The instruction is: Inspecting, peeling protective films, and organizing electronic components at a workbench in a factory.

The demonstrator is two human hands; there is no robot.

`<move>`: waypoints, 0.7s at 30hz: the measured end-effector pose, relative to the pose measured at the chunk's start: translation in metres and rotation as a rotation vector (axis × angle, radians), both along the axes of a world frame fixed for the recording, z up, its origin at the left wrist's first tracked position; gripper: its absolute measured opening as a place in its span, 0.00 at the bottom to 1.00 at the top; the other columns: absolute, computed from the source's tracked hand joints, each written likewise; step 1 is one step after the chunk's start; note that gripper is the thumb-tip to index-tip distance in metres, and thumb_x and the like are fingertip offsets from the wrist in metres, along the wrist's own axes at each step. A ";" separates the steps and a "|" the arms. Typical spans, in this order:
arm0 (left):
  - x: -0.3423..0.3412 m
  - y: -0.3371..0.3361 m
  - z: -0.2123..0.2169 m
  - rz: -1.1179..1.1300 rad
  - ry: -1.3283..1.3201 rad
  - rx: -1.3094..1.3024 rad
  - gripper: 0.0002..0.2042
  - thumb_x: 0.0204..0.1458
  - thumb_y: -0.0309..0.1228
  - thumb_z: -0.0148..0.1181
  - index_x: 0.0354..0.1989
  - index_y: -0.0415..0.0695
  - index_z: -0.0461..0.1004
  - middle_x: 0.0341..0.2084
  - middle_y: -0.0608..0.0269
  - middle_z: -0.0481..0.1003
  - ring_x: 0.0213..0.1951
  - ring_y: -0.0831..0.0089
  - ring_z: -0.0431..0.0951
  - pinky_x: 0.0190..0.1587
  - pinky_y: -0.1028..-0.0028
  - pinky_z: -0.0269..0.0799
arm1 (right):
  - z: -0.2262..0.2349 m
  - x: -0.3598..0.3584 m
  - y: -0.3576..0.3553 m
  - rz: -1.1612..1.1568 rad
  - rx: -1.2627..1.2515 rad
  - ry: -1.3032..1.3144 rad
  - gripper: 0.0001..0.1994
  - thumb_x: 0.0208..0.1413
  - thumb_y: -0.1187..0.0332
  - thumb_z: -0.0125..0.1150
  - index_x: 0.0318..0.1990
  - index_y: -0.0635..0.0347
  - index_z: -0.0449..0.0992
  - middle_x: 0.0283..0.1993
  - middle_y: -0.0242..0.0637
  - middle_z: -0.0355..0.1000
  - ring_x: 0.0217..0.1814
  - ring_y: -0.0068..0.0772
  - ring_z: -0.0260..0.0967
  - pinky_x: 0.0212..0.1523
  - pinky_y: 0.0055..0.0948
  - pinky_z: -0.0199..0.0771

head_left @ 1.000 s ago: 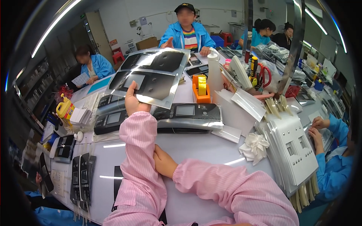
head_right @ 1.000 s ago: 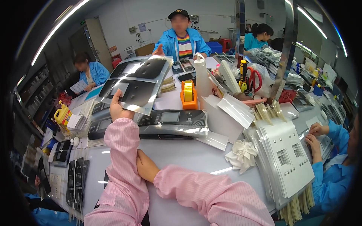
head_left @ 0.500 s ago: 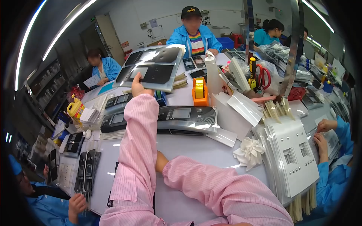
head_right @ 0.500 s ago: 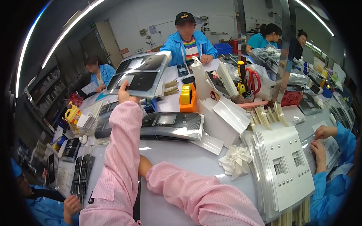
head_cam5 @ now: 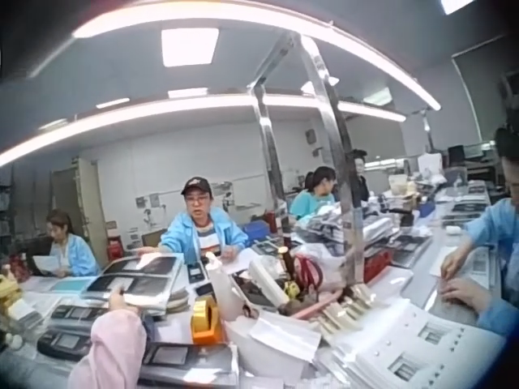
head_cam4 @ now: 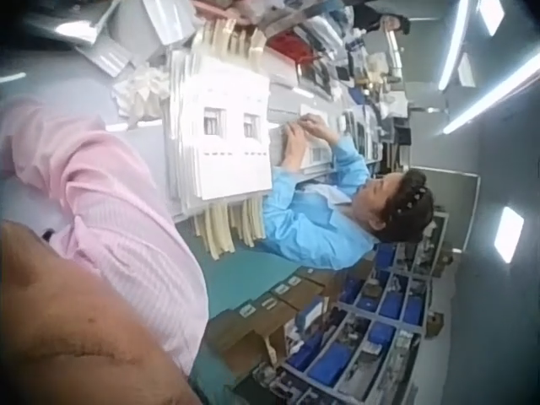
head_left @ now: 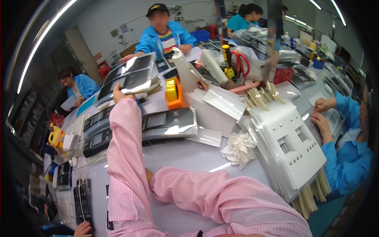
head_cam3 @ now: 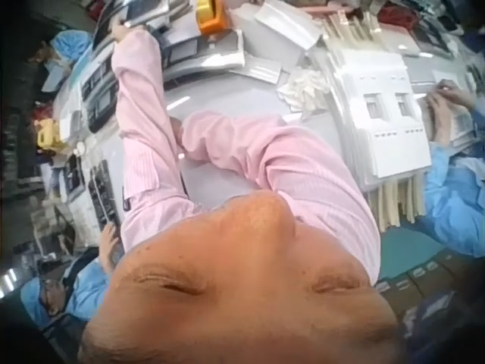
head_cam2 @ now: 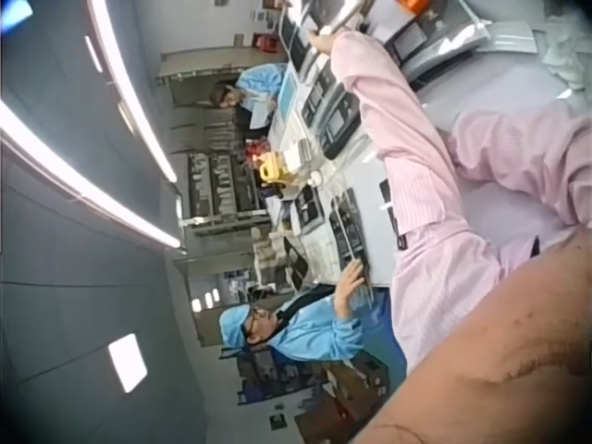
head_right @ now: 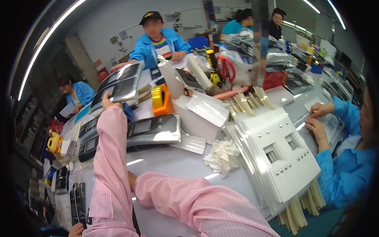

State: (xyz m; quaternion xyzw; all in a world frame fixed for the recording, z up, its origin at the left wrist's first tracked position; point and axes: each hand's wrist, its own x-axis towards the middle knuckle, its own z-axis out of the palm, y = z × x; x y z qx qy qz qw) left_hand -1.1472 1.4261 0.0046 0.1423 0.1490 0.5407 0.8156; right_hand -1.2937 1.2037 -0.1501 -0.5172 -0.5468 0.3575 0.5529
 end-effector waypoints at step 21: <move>-0.003 -0.051 0.073 -0.069 0.102 0.248 0.23 0.68 0.33 0.44 0.68 0.38 0.53 0.67 0.41 0.58 0.68 0.52 0.61 0.68 0.54 0.63 | 0.002 -0.028 0.001 0.241 0.093 -0.157 0.22 0.52 0.57 0.62 0.52 0.59 0.78 0.55 0.51 0.75 0.56 0.54 0.72 0.57 0.41 0.69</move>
